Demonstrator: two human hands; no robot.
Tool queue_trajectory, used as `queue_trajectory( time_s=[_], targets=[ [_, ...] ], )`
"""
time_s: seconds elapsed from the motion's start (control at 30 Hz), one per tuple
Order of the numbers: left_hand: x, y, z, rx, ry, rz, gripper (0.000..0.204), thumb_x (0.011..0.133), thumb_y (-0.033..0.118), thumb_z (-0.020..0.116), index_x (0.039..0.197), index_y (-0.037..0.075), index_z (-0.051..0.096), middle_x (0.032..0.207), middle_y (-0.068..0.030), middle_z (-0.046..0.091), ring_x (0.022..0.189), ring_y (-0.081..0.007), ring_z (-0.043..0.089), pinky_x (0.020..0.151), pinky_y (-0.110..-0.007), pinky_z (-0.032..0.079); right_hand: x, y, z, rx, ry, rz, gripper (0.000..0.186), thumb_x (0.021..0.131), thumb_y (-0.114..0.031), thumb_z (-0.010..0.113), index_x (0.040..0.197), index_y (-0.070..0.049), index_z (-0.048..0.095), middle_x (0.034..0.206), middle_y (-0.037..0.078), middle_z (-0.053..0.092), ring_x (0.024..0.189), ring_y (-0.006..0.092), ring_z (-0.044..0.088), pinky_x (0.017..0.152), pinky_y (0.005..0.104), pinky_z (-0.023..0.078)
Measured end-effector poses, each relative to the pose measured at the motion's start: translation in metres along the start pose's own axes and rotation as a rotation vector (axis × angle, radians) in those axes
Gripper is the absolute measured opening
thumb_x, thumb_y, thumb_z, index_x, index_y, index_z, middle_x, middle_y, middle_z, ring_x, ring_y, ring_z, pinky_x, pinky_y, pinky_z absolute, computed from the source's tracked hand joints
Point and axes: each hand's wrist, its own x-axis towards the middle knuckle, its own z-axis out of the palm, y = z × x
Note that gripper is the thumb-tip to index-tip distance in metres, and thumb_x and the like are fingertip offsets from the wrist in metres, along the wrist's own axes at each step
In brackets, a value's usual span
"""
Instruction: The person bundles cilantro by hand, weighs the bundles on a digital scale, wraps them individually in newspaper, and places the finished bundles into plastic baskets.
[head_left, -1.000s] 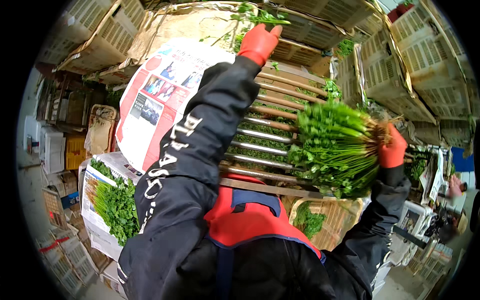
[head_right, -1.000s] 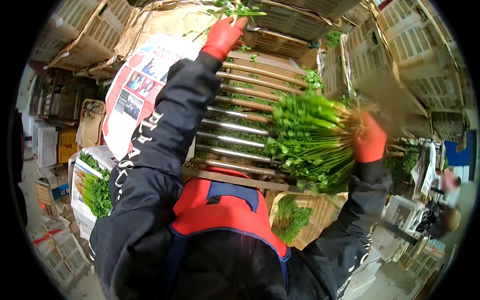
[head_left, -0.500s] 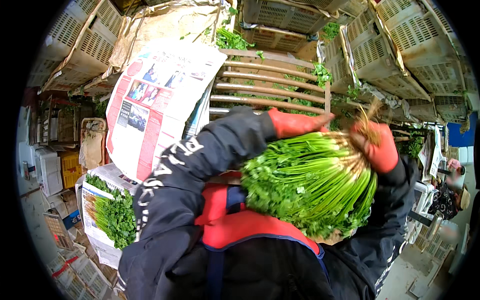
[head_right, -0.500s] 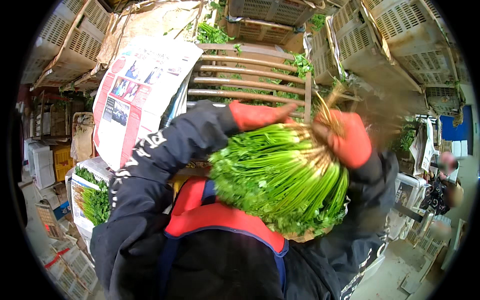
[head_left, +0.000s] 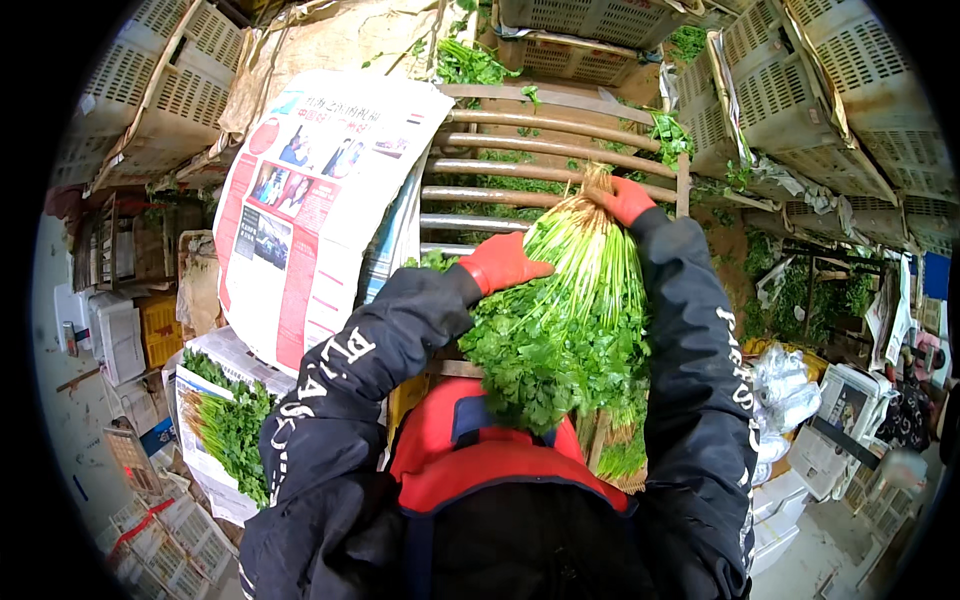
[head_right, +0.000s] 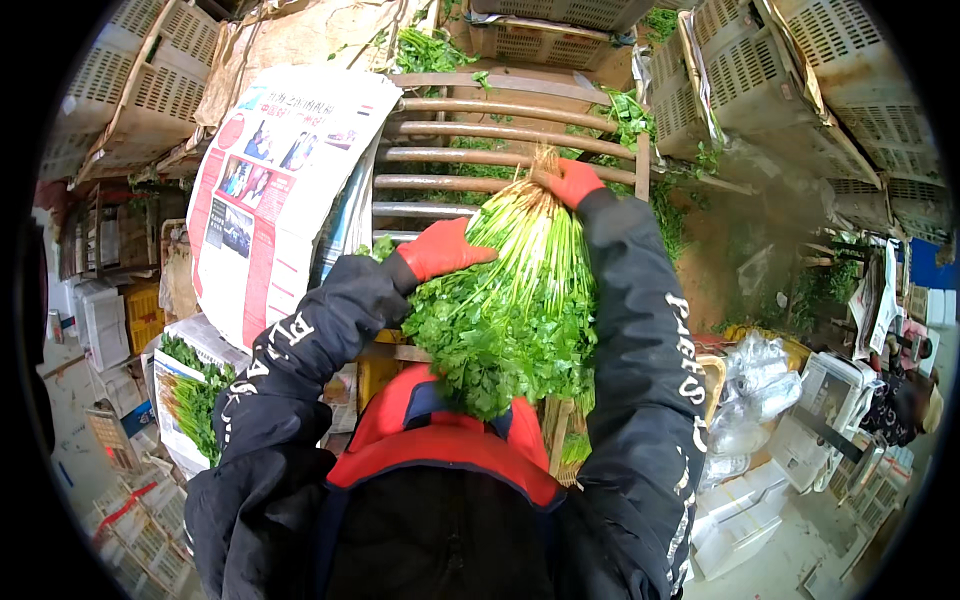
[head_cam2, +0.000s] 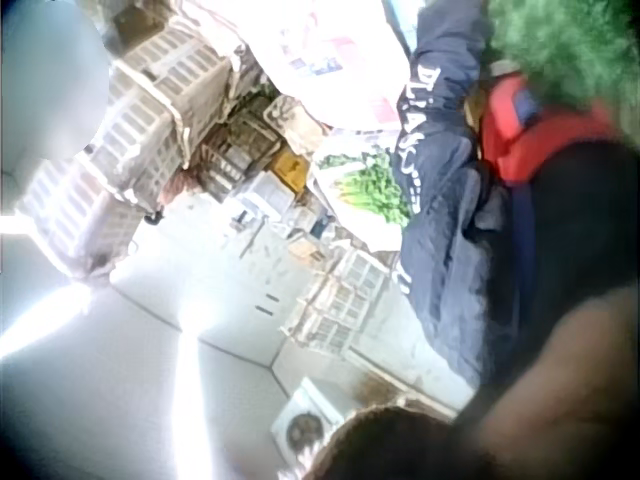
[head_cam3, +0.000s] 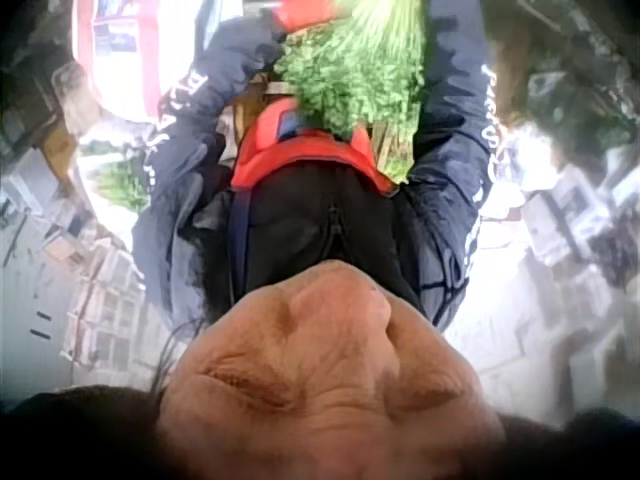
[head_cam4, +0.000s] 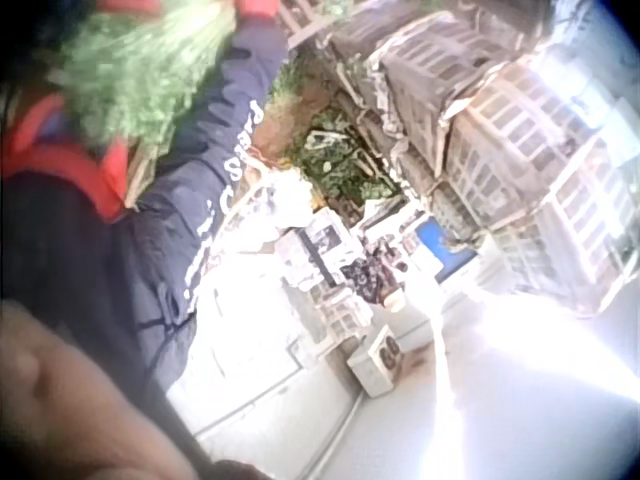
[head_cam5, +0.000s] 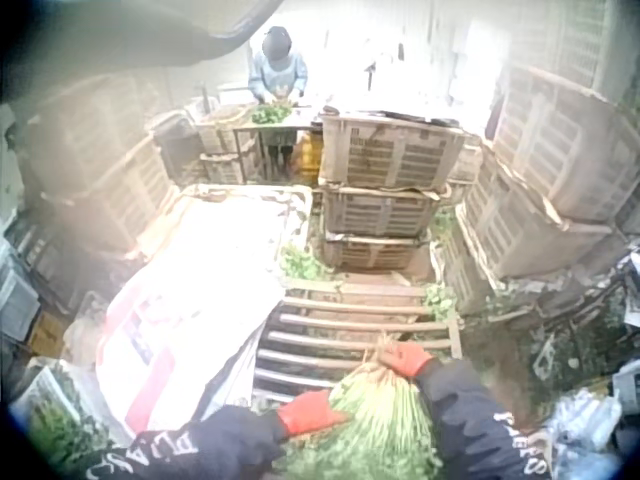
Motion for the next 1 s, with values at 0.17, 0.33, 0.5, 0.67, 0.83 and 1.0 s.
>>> queue_trajectory(
  time_s=[0.17,0.33,0.5,0.67,0.83,1.0],
  targets=[
    [-0.006,0.000,0.008,-0.148,0.117,-0.052,0.059,0.073,0.044,0.069,0.114,0.004,0.059,0.104,-0.0196,0.065,0.098,-0.0331,0.061,0.087,-0.037,0.046,-0.096,0.026,-0.046,0.183,0.264,0.085,0.069,0.084,-0.042,0.064,0.135,-0.003,0.041,0.110,0.019,0.063,0.100,0.0228,0.061,0.086,0.0345,0.047],
    [-0.005,-0.018,0.043,-0.325,0.334,-0.087,0.061,0.070,0.047,0.069,0.110,0.002,0.059,0.099,-0.0225,0.065,0.096,-0.0366,0.061,0.085,-0.039,0.047,-0.151,0.034,0.045,-0.328,0.529,0.110,0.059,0.088,-0.031,0.059,0.137,-0.004,0.038,0.106,0.028,0.058,0.092,0.0401,0.058,0.078,0.0447,0.046],
    [-0.015,-0.003,0.046,-0.368,0.392,-0.185,0.060,0.070,0.046,0.070,0.107,0.000,0.059,0.097,-0.0229,0.065,0.095,-0.0379,0.061,0.083,-0.040,0.047,-0.156,0.026,0.053,-0.172,0.526,0.155,0.057,0.090,-0.026,0.057,0.138,-0.003,0.036,0.116,0.029,0.055,0.103,0.0430,0.055,0.085,0.0439,0.045],
    [-0.014,-0.011,0.047,-0.363,0.370,-0.162,0.058,0.070,0.046,0.070,0.106,0.001,0.059,0.098,-0.0223,0.065,0.095,-0.0375,0.061,0.083,-0.041,0.047,-0.175,0.064,0.019,0.116,0.444,0.244,0.045,0.087,-0.026,0.060,0.121,0.003,0.055,0.118,0.019,0.060,0.105,0.0262,0.058,0.090,0.0353,0.044],
    [-0.015,-0.010,0.046,-0.385,0.371,-0.139,0.060,0.071,0.045,0.069,0.110,0.000,0.057,0.100,-0.0223,0.065,0.097,-0.0363,0.061,0.084,-0.039,0.047,-0.155,0.051,0.025,-0.094,0.432,0.247,0.031,0.083,-0.023,0.062,0.104,-0.001,0.064,0.096,0.024,0.064,0.090,0.0406,0.060,0.078,0.0415,0.047],
    [-0.016,-0.003,0.045,-0.364,0.372,-0.146,0.058,0.073,0.043,0.069,0.109,-0.001,0.057,0.099,-0.0219,0.065,0.095,-0.0353,0.062,0.083,-0.038,0.048,-0.149,0.042,0.036,-0.301,0.466,0.207,0.036,0.086,-0.024,0.061,0.113,-0.001,0.060,0.100,0.026,0.062,0.093,0.0425,0.057,0.080,0.0458,0.046]
  ],
)
